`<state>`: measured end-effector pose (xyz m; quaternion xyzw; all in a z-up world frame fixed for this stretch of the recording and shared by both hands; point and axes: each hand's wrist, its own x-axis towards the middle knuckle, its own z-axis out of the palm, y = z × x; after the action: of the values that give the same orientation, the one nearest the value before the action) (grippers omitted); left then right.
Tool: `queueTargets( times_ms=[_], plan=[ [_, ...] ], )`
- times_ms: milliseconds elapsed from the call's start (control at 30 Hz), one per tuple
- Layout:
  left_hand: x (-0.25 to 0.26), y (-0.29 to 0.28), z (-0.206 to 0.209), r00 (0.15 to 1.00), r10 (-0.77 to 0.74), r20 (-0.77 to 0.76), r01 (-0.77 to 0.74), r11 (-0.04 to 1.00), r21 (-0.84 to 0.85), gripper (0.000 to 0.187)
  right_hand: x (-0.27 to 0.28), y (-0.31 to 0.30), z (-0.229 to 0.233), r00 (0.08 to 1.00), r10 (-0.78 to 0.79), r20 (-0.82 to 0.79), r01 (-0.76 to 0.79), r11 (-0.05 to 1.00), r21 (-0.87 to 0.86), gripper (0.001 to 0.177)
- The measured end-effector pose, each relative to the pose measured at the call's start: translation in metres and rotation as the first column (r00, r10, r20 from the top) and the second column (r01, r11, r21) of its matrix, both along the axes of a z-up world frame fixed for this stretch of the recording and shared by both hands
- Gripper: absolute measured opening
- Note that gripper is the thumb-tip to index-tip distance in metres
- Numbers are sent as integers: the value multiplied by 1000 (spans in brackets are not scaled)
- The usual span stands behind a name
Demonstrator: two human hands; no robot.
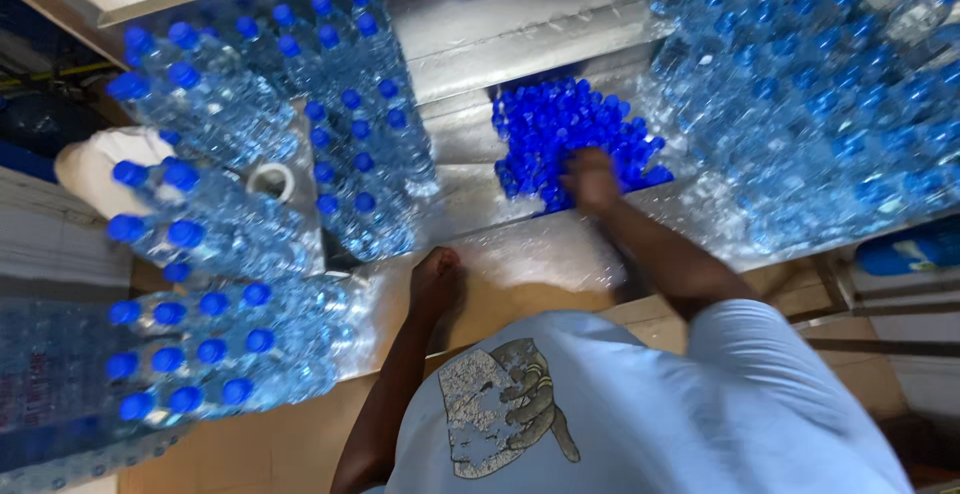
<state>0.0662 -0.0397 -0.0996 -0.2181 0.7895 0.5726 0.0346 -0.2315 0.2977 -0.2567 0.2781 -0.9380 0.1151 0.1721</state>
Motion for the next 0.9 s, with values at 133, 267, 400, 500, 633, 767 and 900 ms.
queueTargets(
  times_ms=[133,267,400,500,633,767,900],
  plan=[
    [-22,27,-4,999,44,18,-43,998,-43,22,-39,-129,-39,959,269,94,-249,951,-183,35],
    [-37,44,-19,1000,7,-10,-8,998,-57,21,-25,-171,6,962,217,166,-238,964,117,42],
    [-41,41,-51,995,-47,-86,34,989,-145,12,-16,-147,35,948,316,-32,-308,940,150,26],
    [-53,50,-35,996,-62,-65,46,974,-223,15,-7,-126,46,903,427,38,-428,896,114,28],
    [-93,66,-34,1000,3,28,4,971,-238,13,1,-116,76,864,501,-49,-484,853,194,20],
    [-109,76,-49,998,6,66,7,981,-196,12,-28,-102,19,910,414,3,-405,887,223,20],
    [-116,71,-45,998,53,25,-46,971,-233,11,-39,-67,27,898,429,101,-433,902,12,16]
  ],
)
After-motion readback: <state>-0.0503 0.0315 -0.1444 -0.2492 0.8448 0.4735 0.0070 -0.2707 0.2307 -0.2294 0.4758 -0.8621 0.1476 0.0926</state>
